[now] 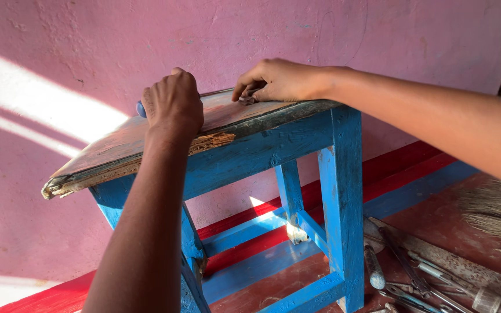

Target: The person uses a hammer and a metal rod to work on a blue wooden stool. They repeatedly strike the stool's top surface and legs with the hammer, then use the rod to pry or adjust parts of the stool. The person also picks up and places down various tools from the floor.

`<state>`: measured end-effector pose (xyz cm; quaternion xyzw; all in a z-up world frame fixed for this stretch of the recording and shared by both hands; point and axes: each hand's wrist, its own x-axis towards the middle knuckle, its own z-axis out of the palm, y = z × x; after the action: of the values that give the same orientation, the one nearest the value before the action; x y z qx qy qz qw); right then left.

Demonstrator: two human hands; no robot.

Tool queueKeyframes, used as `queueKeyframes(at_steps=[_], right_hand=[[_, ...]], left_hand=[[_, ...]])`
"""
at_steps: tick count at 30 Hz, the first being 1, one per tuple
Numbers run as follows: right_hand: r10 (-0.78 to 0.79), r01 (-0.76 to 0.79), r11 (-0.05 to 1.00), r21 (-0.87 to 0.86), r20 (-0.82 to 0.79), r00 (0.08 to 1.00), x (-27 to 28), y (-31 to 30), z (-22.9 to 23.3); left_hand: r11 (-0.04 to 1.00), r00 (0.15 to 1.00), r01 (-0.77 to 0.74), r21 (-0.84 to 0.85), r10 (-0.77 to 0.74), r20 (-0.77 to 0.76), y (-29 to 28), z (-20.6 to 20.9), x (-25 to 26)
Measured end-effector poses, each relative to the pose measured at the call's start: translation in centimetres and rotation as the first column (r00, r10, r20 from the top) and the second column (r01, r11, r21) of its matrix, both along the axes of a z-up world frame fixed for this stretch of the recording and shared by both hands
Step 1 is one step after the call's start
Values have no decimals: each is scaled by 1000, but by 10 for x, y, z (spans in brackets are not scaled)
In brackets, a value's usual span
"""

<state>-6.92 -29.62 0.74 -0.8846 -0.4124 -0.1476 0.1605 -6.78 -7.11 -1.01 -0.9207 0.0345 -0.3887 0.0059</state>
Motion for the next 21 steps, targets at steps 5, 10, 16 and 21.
queueKeyframes(at_steps=[5,10,16,21], right_hand=[[-79,60,992,107,186,979,-20,-3,-3],[-162,124,979,161,253,954,-18,-3,-6],[-148,117,987,106,350,925,-17,-3,-8],[95,-131,990,51,449,889,1,-7,-10]], left_hand=[[989,990,137,-53,-138,-23,0,0,-11],[956,963,268,-119,-268,16,0,-1,-19],[937,947,301,-180,-316,-62,0,0,-21],[913,926,346,-217,-369,-77,-1,2,-28]])
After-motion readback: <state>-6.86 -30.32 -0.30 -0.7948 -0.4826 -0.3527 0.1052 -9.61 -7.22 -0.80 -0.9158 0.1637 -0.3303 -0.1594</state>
